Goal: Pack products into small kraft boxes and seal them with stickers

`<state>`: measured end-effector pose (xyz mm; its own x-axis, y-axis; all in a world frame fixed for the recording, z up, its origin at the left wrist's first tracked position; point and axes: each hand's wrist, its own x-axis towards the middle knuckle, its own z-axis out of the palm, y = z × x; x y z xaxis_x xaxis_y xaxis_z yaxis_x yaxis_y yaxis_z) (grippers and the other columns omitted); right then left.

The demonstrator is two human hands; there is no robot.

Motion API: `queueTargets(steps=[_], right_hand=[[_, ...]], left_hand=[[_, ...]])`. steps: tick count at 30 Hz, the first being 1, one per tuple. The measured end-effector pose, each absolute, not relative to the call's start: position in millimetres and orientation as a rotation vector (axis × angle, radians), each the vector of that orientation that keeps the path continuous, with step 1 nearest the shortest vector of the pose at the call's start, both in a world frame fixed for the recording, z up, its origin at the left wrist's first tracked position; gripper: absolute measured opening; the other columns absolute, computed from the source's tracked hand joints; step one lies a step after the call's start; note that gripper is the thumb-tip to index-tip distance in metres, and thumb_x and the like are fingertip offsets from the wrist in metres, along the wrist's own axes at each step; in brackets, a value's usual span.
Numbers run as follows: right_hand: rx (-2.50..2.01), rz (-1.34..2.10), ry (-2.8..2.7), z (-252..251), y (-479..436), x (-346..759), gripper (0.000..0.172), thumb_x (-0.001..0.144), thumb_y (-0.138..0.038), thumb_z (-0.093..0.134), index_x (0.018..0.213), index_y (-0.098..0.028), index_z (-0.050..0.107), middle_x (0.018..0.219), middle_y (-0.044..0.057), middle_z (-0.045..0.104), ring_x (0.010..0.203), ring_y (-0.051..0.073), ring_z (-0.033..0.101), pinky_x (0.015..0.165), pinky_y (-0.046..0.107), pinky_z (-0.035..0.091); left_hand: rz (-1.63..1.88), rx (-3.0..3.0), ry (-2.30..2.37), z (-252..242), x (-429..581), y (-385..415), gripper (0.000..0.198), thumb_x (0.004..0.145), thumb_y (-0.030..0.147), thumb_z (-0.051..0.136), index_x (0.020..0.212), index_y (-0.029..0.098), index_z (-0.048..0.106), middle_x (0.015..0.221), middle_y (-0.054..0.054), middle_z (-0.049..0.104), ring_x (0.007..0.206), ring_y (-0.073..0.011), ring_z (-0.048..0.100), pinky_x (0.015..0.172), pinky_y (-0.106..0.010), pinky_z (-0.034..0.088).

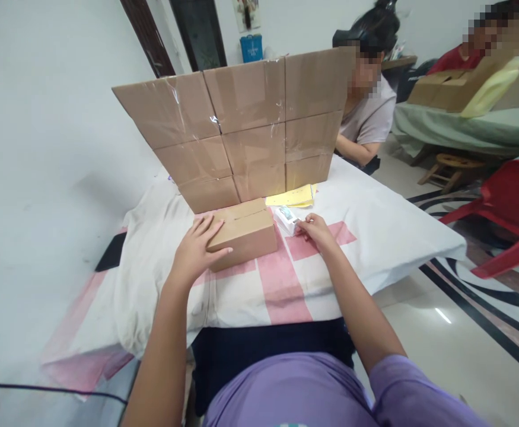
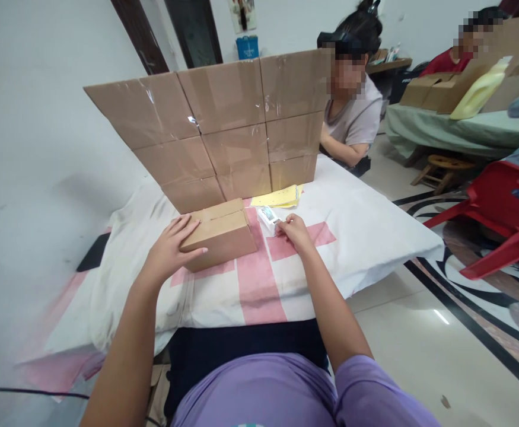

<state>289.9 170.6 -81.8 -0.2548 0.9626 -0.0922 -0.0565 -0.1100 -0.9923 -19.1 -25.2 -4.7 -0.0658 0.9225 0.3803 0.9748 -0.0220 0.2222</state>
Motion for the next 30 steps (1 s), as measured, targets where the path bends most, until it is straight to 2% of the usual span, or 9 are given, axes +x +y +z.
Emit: queueTargets(steps=[4, 10, 14, 20, 22, 25, 27, 30], right_hand=[[-1.016, 1.527, -1.284, -85, 172, 290, 0.042, 0.065, -0.029, 0.073, 0.082, -0.027, 0.034, 0.058, -0.005, 0.065, 0.049, 0.013, 0.061, 0.039, 0.016, 0.039], [-0.970, 1.502, -1.293, -96, 175, 287, 0.037, 0.067, -0.026, 0.070, 0.080, -0.026, 0.035, 0.055, -0.008, 0.059, 0.050, 0.012, 0.062, 0.050, 0.021, 0.051], [-0.962, 1.462, -1.290, -99, 173, 287, 0.040, 0.065, -0.023, 0.072, 0.078, -0.026, 0.034, 0.053, -0.010, 0.054, 0.051, 0.013, 0.063, 0.049, 0.020, 0.050], [-0.837, 1.453, -1.303, -79, 155, 289, 0.049, 0.068, -0.040, 0.078, 0.082, -0.027, 0.032, 0.060, -0.006, 0.064, 0.049, 0.015, 0.063, 0.040, 0.019, 0.039], [-0.755, 1.447, -1.316, -68, 142, 286, 0.052, 0.071, -0.047, 0.078, 0.083, -0.027, 0.032, 0.066, -0.005, 0.067, 0.049, 0.014, 0.062, 0.041, 0.020, 0.039], [-0.636, 1.456, -1.344, -51, 115, 275, 0.053, 0.076, -0.050, 0.079, 0.083, -0.026, 0.032, 0.076, -0.004, 0.069, 0.051, 0.012, 0.062, 0.045, 0.021, 0.039], [-0.538, 1.468, -1.373, -40, 92, 267, 0.051, 0.081, -0.047, 0.079, 0.084, -0.026, 0.033, 0.080, -0.004, 0.070, 0.050, 0.012, 0.062, 0.045, 0.022, 0.038], [-0.390, 1.474, -1.431, -25, 55, 255, 0.043, 0.091, -0.041, 0.074, 0.085, -0.026, 0.034, 0.084, -0.003, 0.070, 0.052, 0.011, 0.061, 0.048, 0.024, 0.039]], left_hand=[[-0.660, -2.056, -2.114, -5, -19, -25, 0.081, 0.085, 0.068, 0.066, 0.151, 0.022, 0.053, 0.167, -0.012, 0.038, 0.156, -0.0378, 0.030, 0.126, -0.056, 0.030], [-0.672, -2.063, -2.102, -5, -20, -24, 0.083, 0.085, 0.069, 0.066, 0.152, 0.022, 0.053, 0.166, -0.011, 0.039, 0.155, -0.0376, 0.032, 0.126, -0.056, 0.030], [-0.656, -2.058, -2.096, -5, -20, -23, 0.080, 0.085, 0.067, 0.066, 0.151, 0.022, 0.054, 0.166, -0.012, 0.039, 0.155, -0.0389, 0.032, 0.125, -0.057, 0.031], [-0.641, -1.948, -2.086, -4, -10, -28, 0.080, 0.083, 0.063, 0.072, 0.151, 0.025, 0.053, 0.166, -0.011, 0.040, 0.157, -0.0413, 0.027, 0.121, -0.059, 0.035], [-0.746, -1.860, -2.072, -7, -9, -32, 0.070, 0.088, 0.060, 0.067, 0.148, 0.026, 0.055, 0.164, -0.009, 0.043, 0.156, -0.0395, 0.030, 0.119, -0.058, 0.037], [-1.012, -1.719, -1.995, -14, -14, -39, 0.045, 0.099, 0.047, 0.053, 0.137, 0.026, 0.064, 0.153, -0.008, 0.058, 0.149, -0.0334, 0.042, 0.118, -0.055, 0.039], [-1.103, -1.642, -1.954, -19, -16, -47, 0.042, 0.101, 0.042, 0.048, 0.134, 0.023, 0.065, 0.150, -0.010, 0.060, 0.148, -0.0326, 0.043, 0.118, -0.055, 0.038], [-1.284, -1.506, -1.850, -22, -5, -63, 0.038, 0.099, 0.039, 0.054, 0.129, 0.019, 0.067, 0.143, -0.015, 0.063, 0.142, -0.0332, 0.047, 0.117, -0.055, 0.038]])
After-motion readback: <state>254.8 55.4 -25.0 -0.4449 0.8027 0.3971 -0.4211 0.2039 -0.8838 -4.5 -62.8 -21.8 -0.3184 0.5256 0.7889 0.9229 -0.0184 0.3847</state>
